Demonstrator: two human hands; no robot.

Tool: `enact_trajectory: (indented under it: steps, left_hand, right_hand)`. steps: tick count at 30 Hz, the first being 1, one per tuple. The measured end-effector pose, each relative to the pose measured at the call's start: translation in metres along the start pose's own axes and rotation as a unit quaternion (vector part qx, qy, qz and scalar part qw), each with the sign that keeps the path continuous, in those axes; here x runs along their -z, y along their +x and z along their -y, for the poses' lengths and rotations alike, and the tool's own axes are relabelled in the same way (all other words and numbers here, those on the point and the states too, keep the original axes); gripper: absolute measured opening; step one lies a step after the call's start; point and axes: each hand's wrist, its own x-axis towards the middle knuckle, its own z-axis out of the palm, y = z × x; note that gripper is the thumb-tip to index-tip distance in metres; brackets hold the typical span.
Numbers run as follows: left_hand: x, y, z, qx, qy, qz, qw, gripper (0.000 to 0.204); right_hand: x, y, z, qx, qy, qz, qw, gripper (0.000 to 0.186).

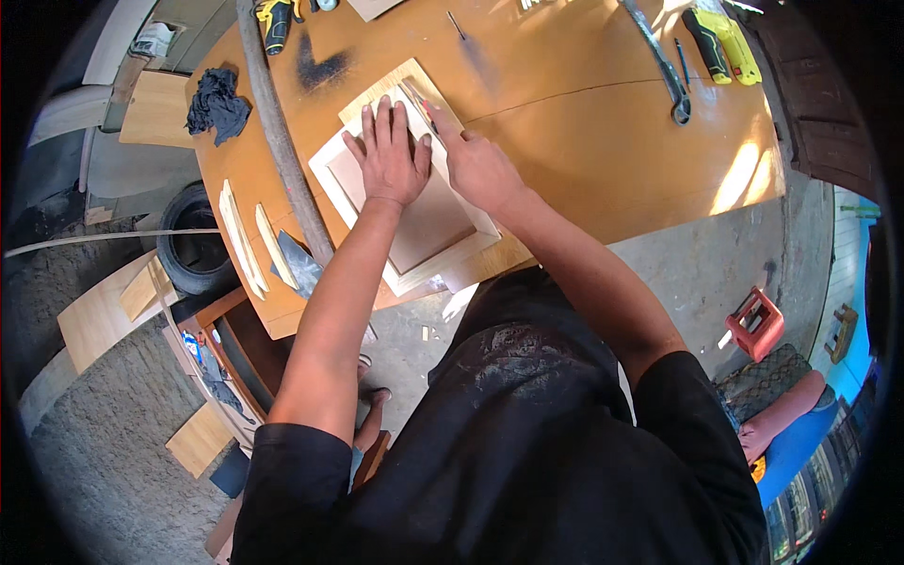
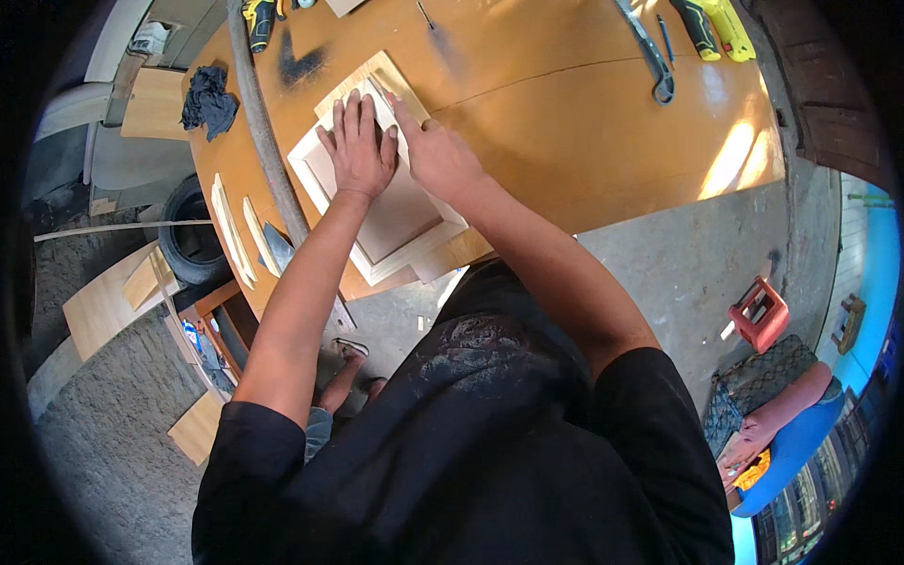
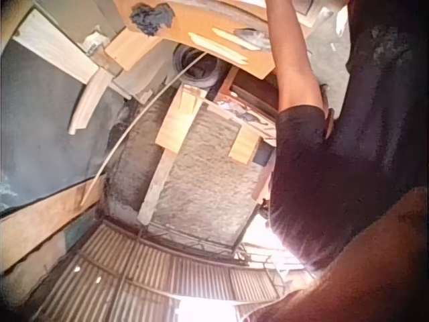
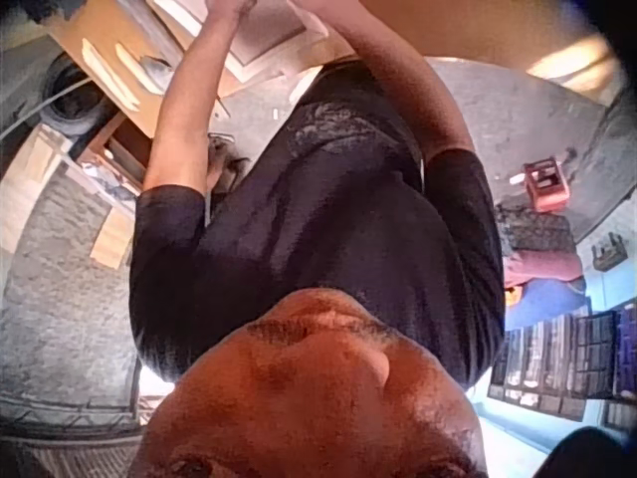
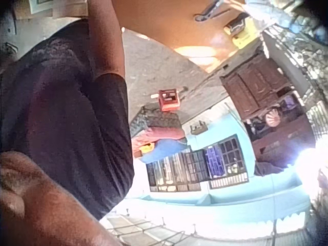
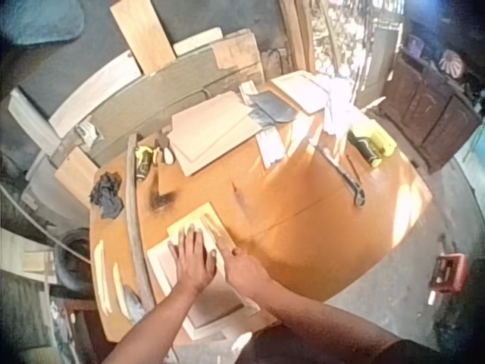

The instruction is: Trim excess backing material and sand the edges of wooden picture frames.

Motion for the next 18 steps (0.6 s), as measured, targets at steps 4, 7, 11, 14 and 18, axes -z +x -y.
enact_trajectory:
  steps: [4, 7, 11, 14, 18]
  left_hand:
    - [0.002, 0.000, 0.001, 0.014, 0.004, 0.018, 1.000, 0.066]
    - [0.004, 0.000, 0.002, 0.001, -0.003, 0.001, 1.000, 0.066]
    - [0.005, 0.001, 0.001, 0.002, -0.012, -0.002, 1.000, 0.065]
    - [0.005, 0.001, -0.001, -0.003, -0.010, -0.010, 1.000, 0.065]
    - [0.003, 0.000, 0.001, -0.004, -0.009, -0.018, 1.000, 0.065]
  right_hand:
    - [0.002, 0.016, 0.008, 0.032, 0.002, -0.017, 0.999, 0.064]
    - [0.004, 0.019, 0.011, 0.016, -0.021, 0.015, 1.000, 0.060]
    - [-0.002, 0.017, 0.011, 0.031, -0.014, -0.025, 0.999, 0.058]
    - [-0.010, 0.020, 0.004, 0.040, -0.008, -0.051, 0.998, 0.058]
    - [-0.011, 0.018, 0.007, 0.054, -0.026, -0.042, 0.997, 0.058]
